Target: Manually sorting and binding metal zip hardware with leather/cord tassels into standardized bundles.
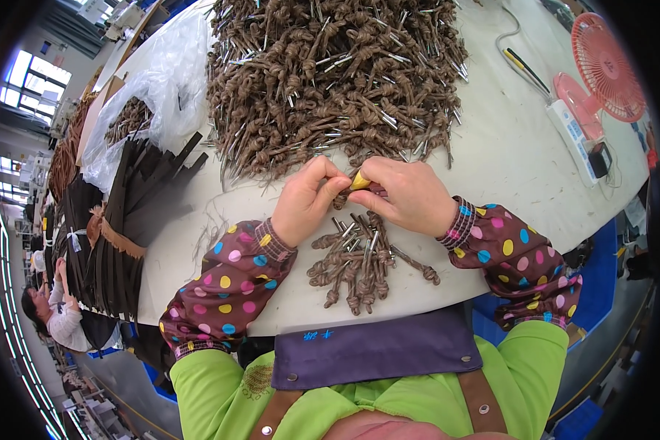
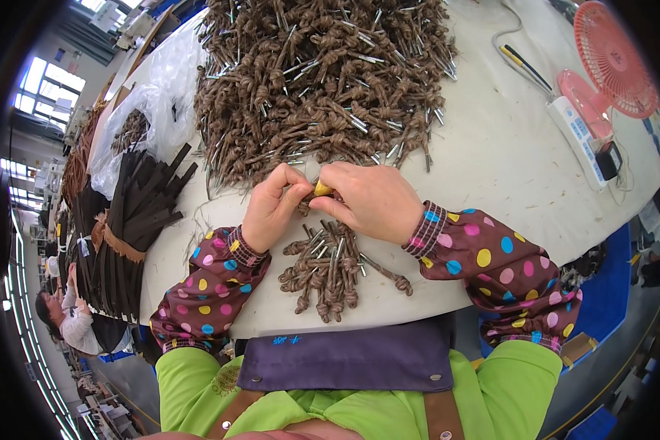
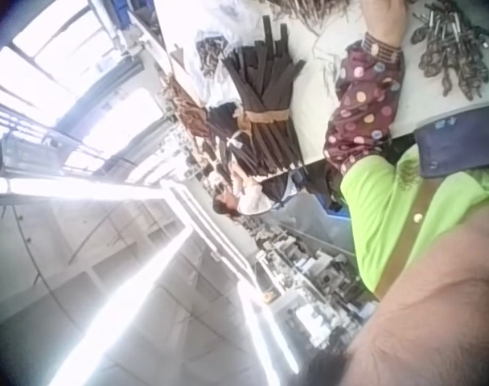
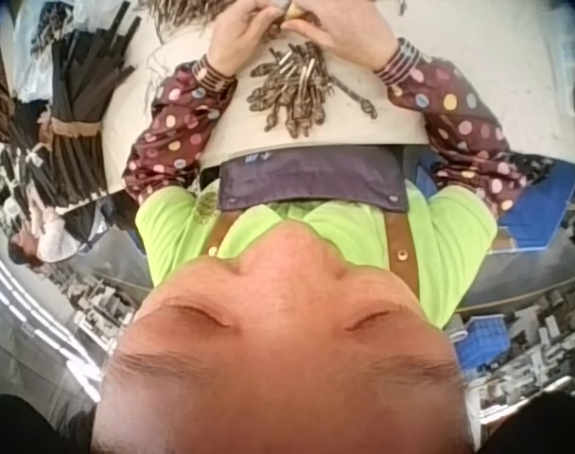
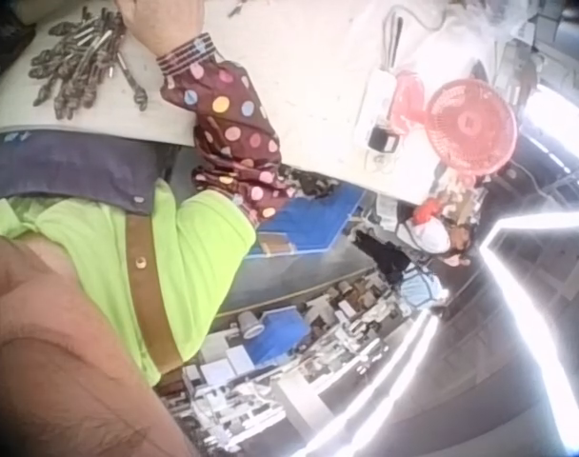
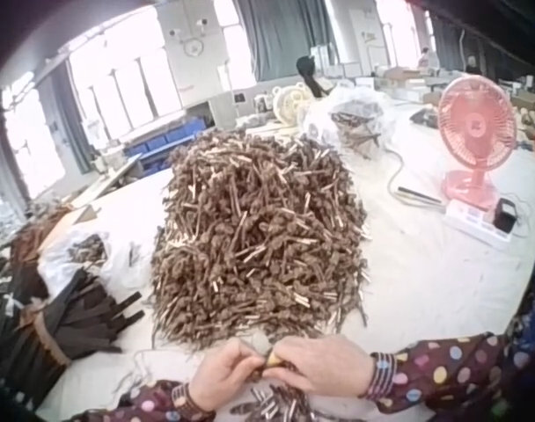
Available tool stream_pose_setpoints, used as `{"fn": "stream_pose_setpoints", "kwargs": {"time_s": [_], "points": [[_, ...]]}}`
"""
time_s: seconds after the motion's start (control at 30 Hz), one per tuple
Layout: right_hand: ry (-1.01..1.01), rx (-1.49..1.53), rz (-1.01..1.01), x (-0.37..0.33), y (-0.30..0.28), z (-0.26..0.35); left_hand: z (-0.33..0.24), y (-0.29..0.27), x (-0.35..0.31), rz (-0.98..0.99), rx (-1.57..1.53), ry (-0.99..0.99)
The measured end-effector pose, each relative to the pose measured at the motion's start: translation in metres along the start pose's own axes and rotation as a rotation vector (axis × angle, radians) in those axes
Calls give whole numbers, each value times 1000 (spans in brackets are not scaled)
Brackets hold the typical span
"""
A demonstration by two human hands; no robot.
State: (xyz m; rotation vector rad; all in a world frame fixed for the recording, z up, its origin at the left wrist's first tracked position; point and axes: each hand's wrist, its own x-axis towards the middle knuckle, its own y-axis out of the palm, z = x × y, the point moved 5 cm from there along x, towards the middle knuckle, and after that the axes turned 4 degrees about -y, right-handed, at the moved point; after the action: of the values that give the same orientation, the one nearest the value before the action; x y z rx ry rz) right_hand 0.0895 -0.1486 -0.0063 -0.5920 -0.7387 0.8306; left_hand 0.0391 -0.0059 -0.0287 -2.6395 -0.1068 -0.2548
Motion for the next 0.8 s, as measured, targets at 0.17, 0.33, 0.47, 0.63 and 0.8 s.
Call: {"fn": "stream_pose_setpoints", "kwargs": {"time_s": [0.17, 0.33, 0.47, 0.63, 0.8], "points": [[34, 85, -2, 2, -2, -6, 7, 1, -1, 25, -118, -116], [202, 209, -91, 6, -14, -15, 16, 5, 0, 86, -313, -195], [108, 213, -128, 10, -4, -11, 11, 11, 1, 154, -379, -210], [184, 267, -172, 10, -8, -17, 2, 12, 1, 188, -419, -112], [147, 375, -256, 8, -4, -20, -1, 11, 1, 158, -348, -136]]}}
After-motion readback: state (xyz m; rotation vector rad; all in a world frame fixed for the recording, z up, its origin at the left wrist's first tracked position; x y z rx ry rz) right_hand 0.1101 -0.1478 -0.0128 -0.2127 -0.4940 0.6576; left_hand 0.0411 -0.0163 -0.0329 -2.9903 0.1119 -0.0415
